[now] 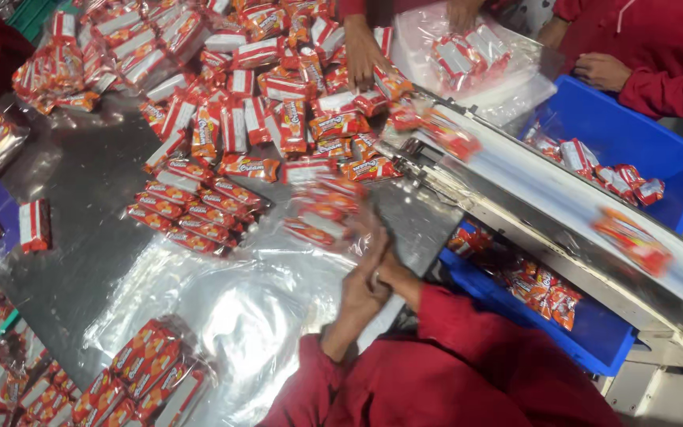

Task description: The person picks up small snack packets from a pile on a metal table and places them into a clear plastic bag. They then move the filled bag to a blue bin. The process is repeated continuously with other workers visible in the background.

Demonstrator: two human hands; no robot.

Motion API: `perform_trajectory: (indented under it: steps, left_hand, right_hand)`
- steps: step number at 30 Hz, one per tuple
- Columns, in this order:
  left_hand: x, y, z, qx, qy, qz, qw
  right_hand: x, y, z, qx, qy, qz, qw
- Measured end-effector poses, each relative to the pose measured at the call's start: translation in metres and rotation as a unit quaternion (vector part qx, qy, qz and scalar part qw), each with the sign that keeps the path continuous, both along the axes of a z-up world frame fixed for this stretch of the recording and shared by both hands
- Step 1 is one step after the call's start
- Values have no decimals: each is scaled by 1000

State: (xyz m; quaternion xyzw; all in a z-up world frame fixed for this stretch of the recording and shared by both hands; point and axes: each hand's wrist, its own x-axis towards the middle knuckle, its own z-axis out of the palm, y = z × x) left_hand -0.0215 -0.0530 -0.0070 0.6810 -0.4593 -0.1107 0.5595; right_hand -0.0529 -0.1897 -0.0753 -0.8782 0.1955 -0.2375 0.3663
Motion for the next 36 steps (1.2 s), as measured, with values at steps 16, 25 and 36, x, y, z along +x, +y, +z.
perform_trajectory:
  steps: [16, 25, 36]
  left_hand:
    - [21, -4, 14, 208, -127, 52, 968]
    - [18, -3, 11, 179, -176, 119, 961]
    - [13, 21, 6, 175, -99, 107, 974]
  right_hand:
    - [-124, -153, 135, -356, 72, -296, 883]
    - [-139, -171, 139, -324, 13, -262, 909]
    - [-141, -171, 167, -263, 44, -277, 923]
